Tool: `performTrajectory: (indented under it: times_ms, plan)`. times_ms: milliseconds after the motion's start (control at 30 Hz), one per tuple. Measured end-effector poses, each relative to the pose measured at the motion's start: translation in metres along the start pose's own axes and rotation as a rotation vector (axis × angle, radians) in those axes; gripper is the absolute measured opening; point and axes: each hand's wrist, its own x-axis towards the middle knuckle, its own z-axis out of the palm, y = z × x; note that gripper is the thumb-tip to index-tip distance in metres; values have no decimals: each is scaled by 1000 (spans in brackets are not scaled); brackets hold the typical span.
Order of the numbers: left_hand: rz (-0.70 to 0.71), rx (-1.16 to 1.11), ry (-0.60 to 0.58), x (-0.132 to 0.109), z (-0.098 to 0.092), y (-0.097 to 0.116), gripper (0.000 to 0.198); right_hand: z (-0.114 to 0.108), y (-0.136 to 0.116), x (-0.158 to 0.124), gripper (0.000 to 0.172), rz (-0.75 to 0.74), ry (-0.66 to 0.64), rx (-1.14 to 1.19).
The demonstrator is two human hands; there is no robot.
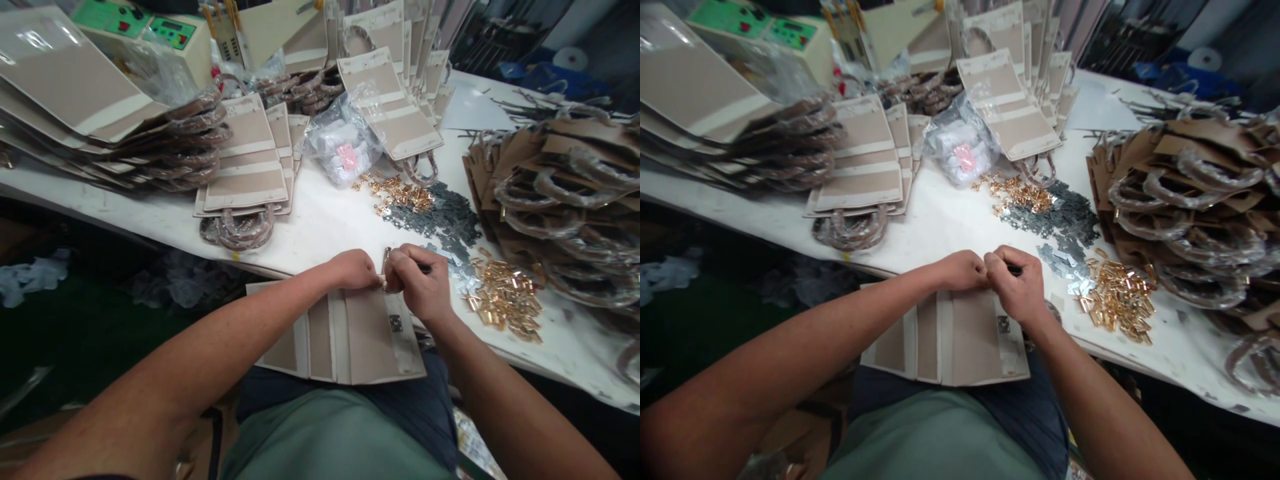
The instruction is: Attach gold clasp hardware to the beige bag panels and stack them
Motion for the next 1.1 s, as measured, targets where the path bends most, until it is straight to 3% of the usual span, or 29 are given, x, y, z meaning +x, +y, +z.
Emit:
performTrajectory:
  times_ms: [100, 233, 333, 500, 667, 833, 1000, 1100]
  plan:
    - [39, 29, -82, -4, -2, -4, 28, -7, 0, 0, 45, -21, 82, 239]
    - [15, 86, -59, 1, -1, -1, 26, -11, -15, 0, 37, -176, 181, 471]
    - [-11, 107, -65, 4, -1, 3, 29, -7, -15, 0, 41, -253, 203, 448]
    - [-14, 93, -88, 3, -2, 3, 27, 0, -4, 4, 44, -120, 120, 368]
    - [17, 81, -34, 4, 3, -4, 25, -4, -9, 6, 37, -259, 167, 484]
    - [-17, 76, -58, 2, 3, -2, 25, -6, 0, 7, 39, -82, 136, 386]
    - [15, 130, -41, 1, 2, -2, 26, -18, -7, 14, 35, -280, 301, 530]
    - [5, 134, -33, 0, 2, -1, 27, -13, 2, 12, 42, -122, 276, 480]
